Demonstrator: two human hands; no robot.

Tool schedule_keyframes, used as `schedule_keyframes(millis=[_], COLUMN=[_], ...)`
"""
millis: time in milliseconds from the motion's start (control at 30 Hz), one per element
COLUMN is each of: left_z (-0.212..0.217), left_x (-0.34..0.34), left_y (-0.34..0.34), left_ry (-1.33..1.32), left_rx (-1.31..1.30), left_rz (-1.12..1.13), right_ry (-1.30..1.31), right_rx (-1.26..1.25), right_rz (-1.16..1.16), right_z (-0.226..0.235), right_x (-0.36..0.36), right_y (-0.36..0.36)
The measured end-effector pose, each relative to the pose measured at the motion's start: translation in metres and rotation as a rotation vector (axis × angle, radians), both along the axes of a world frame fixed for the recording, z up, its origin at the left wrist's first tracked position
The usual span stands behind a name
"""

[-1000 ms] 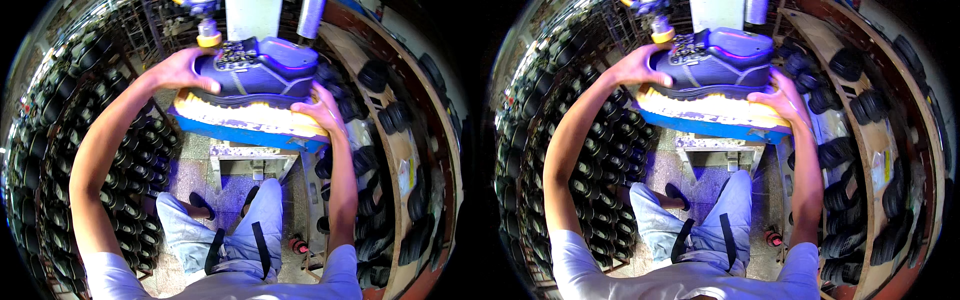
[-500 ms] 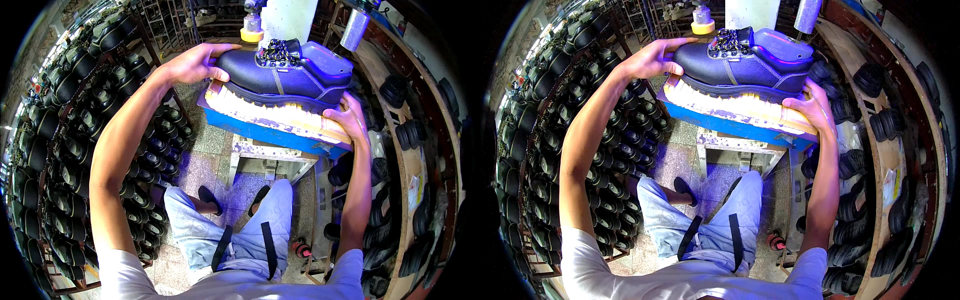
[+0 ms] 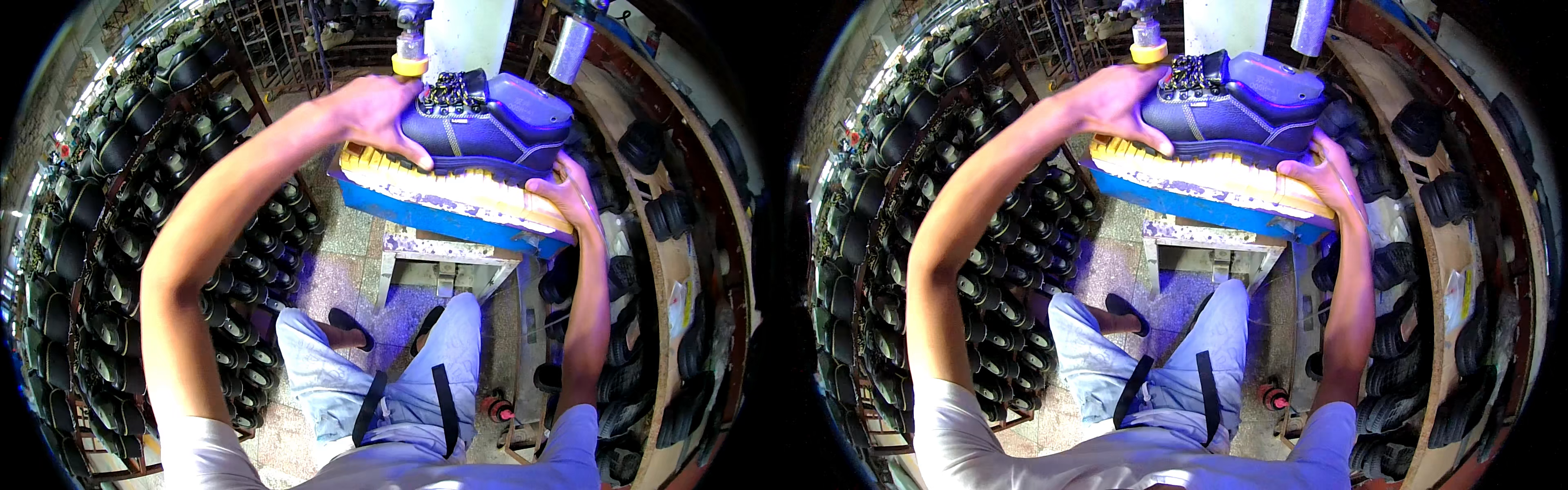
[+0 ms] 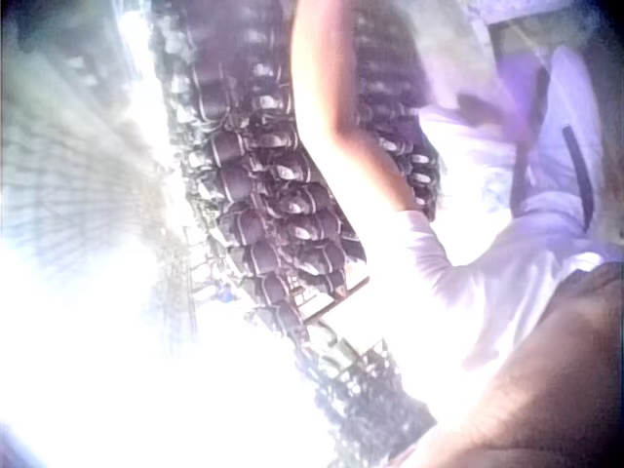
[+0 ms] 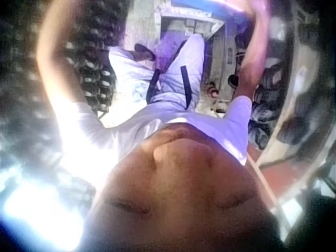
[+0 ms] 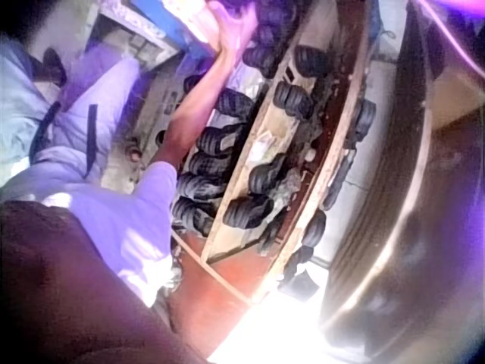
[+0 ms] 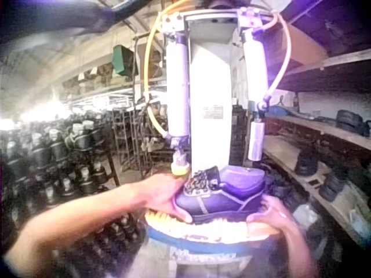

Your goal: The person picks up a shoe and its sole, places the shoe onto a press machine to bond the sole to the upper, and uses a handheld tool to apply heat or adhesive along the edge of the shoe.

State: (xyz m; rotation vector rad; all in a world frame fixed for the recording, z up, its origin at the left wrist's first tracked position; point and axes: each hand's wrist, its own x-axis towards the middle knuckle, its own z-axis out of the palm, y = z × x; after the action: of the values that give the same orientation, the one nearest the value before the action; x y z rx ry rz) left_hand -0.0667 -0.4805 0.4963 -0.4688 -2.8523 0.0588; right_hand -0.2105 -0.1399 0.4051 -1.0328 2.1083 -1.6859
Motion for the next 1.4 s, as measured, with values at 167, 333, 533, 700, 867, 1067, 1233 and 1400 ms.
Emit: schedule_keyframes(millis=[167, 333, 533, 700, 867, 1067, 1233, 1400], left_z=[-0.011, -0.015, -0.025, -0.039, -0.023, -0.021, -0.01, -0.028], left_x=[-0.003, -0.001, 0.004, 0.003, -0.01, -0.015, -0.012, -0.008], left_y=[0.009, 0.017, 0.013, 0.012, 0.006, 0.002, -0.001, -0.032], left_ry=[0.113, 0.133, 0.164, 0.296, 0.09, 0.099, 0.065, 0.194], left_rx=[0.064, 0.164, 0.172, 0.143, 0.142, 0.062, -0.021, 0.324], left_rz=[0.102, 0.13, 0.184, 0.161, 0.097, 0.068, 0.062, -0.193], right_ry=[0.075, 0.044, 0.08, 0.063, 0.033, 0.082, 0.099, 0.078], right_rx=[-0.016, -0.02, 0.051, -0.008, -0.015, -0.016, 0.016, 0.004], right_rz=[-0.042, -0.021, -0.033, -0.026, -0.006, 0.007, -0.015, -0.033], right_z=[0.002, 0.006, 0.008, 0.004, -0.005, -0.007, -0.003, -0.001], right_x=[0.004, 0.002, -0.001, 0.006, 0.0, -0.004, -0.002, 0.015], right_y=[-0.001, 0.004, 0.0, -0.001, 0.005, 0.009, 0.006, -0.004])
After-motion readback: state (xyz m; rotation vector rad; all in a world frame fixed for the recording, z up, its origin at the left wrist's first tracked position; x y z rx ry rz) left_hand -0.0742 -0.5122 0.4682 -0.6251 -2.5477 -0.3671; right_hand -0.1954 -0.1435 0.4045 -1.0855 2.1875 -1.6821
